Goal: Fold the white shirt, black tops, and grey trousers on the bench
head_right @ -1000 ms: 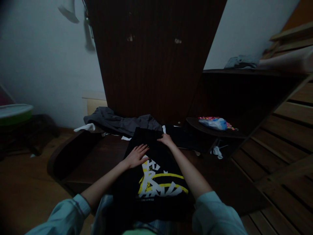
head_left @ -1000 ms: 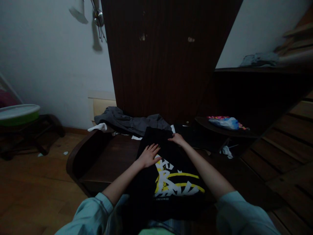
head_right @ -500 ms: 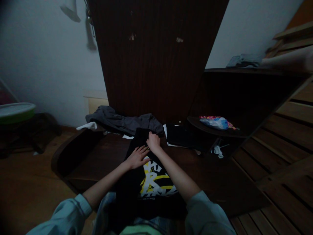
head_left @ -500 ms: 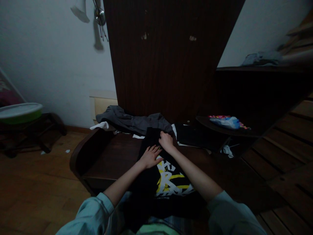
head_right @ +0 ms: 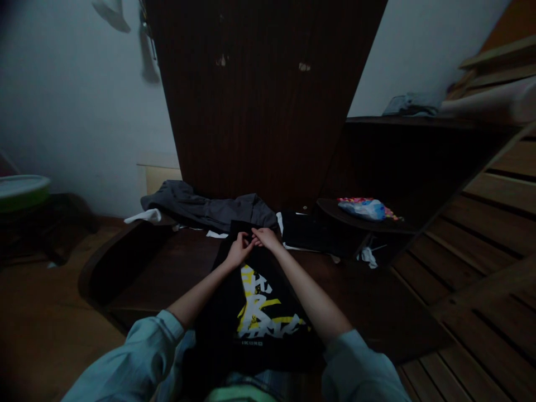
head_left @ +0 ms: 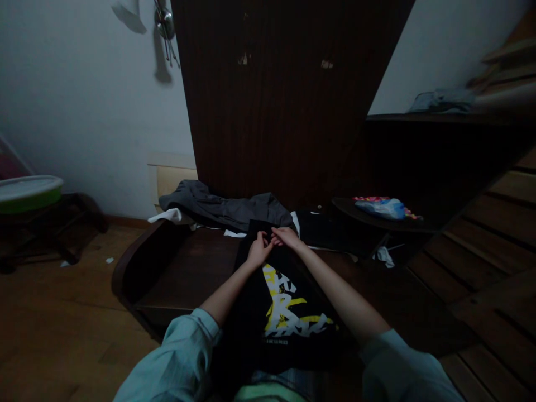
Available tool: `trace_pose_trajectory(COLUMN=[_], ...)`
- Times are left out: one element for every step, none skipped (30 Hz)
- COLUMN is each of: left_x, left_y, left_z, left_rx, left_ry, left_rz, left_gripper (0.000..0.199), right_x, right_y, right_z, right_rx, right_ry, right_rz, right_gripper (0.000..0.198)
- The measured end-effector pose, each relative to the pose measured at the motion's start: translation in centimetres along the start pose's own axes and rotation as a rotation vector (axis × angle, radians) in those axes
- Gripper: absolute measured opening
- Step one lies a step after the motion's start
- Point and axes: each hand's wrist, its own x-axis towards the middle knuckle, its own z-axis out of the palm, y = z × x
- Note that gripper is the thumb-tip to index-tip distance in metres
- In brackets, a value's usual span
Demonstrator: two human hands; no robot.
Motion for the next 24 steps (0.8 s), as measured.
trace_pose_trajectory(left_x=[0.0,-0.1,-0.2,-0.2,-0.3,-0.3,-0.3,-0.3,-0.2,-0.2,-0.1,0.0,0.0,0.1,0.1,0.2,0.2,0.2,0.2,0.2,0.1,0.1,0.1,0.2], left_y=[-0.1,-0.2,-0.2,-0.2,-0.2,-0.2,-0.1,-0.1,-0.1,-0.1,-0.2,-0.2,-0.3,-0.4,-0.5,-0.6,-0.6,-0.6,-0.6,-0.6,-0.6,-0.5,-0.5,-0.5], left_z=[0.1,0.2,0.1,0.0,-0.2,-0.3,-0.4,-0.4,-0.4,-0.4,-0.3,-0.2,-0.1,0.0,0.1,0.1,0.1,0.1,0.1,0.0,0.0,0.0,-0.1,-0.1], left_rx=[-0.011,-0.026,-0.044,-0.068,-0.094,-0.121,-0.146,-0.165,-0.177,-0.183,-0.188,-0.192,-0.196,-0.202,-0.21,-0.222,-0.236,-0.251,-0.266,-0.276,-0.281,-0.284,-0.289,-0.298], left_ry=[0.017,0.027,0.03,0.025,0.02,0.015,0.007,-0.002,-0.012,-0.022,-0.03,-0.034,-0.03,-0.019,-0.009,-0.001,0.003,0.004,0.003,0.003,0.004,0.006,0.008,0.01], left_rz=[0.004,0.012,0.025,0.045,0.069,0.095,0.121,0.142,0.152,0.148,0.134,0.116,0.103,0.096,0.096,0.095,0.09,0.08,0.068,0.058,0.052,0.049,0.046,0.04], left_gripper=[0.043,0.049,0.053,0.055,0.054,0.051,0.046,0.041,0.037,0.033,0.031,0.029,0.028,0.026,0.025,0.024,0.022,0.021,0.02,0.019,0.017,0.016,0.015,0.014], right_x=[-0.9,-2.1,-3.6,-5.2,-7.0,-8.9,-10.7,-12.5,-14.1,-15.4,-16.6,-17.4,-18.1,-18.5,-18.8,-18.9,-18.9,-18.9,-18.8,-18.7,-18.7,-18.7,-18.7,-18.8], right_y=[0.5,1.1,1.7,2.4,3.1,3.8,4.4,5.0,5.5,6.0,6.5,7.1,7.6,8.2,8.8,9.3,9.9,10.3,10.6,10.7,10.6,10.3,9.8,9.1], right_z=[-0.5,-0.9,-1.2,-1.4,-1.5,-1.5,-1.3,-1.1,-0.8,-0.5,-0.1,0.2,0.5,0.8,1.1,1.3,1.4,1.4,1.2,1.0,0.6,0.2,-0.2,-0.5], right_rx=[0.018,0.029,0.024,-0.004,-0.056,-0.126,-0.196,-0.259,-0.314,-0.365,-0.411,-0.451,-0.485,-0.513,-0.534,-0.55,-0.56,-0.564,-0.561,-0.552,-0.538,-0.519,-0.498,-0.474], right_ry=[0.023,0.064,0.104,0.124,0.149,0.165,0.165,0.168,0.176,0.196,0.22,0.248,0.279,0.309,0.339,0.367,0.391,0.407,0.42,0.43,0.443,0.464,0.496,0.532], right_rz=[-0.035,-0.089,-0.149,-0.178,-0.189,-0.193,-0.205,-0.223,-0.236,-0.244,-0.247,-0.246,-0.244,-0.242,-0.241,-0.244,-0.25,-0.262,-0.277,-0.293,-0.307,-0.319,-0.331,-0.35], right_gripper=[0.028,0.022,0.017,0.016,0.018,0.02,0.021,0.021,0.019,0.016,0.014,0.012,0.011,0.011,0.01,0.01,0.009,0.009,0.009,0.01,0.011,0.011,0.011,0.01])
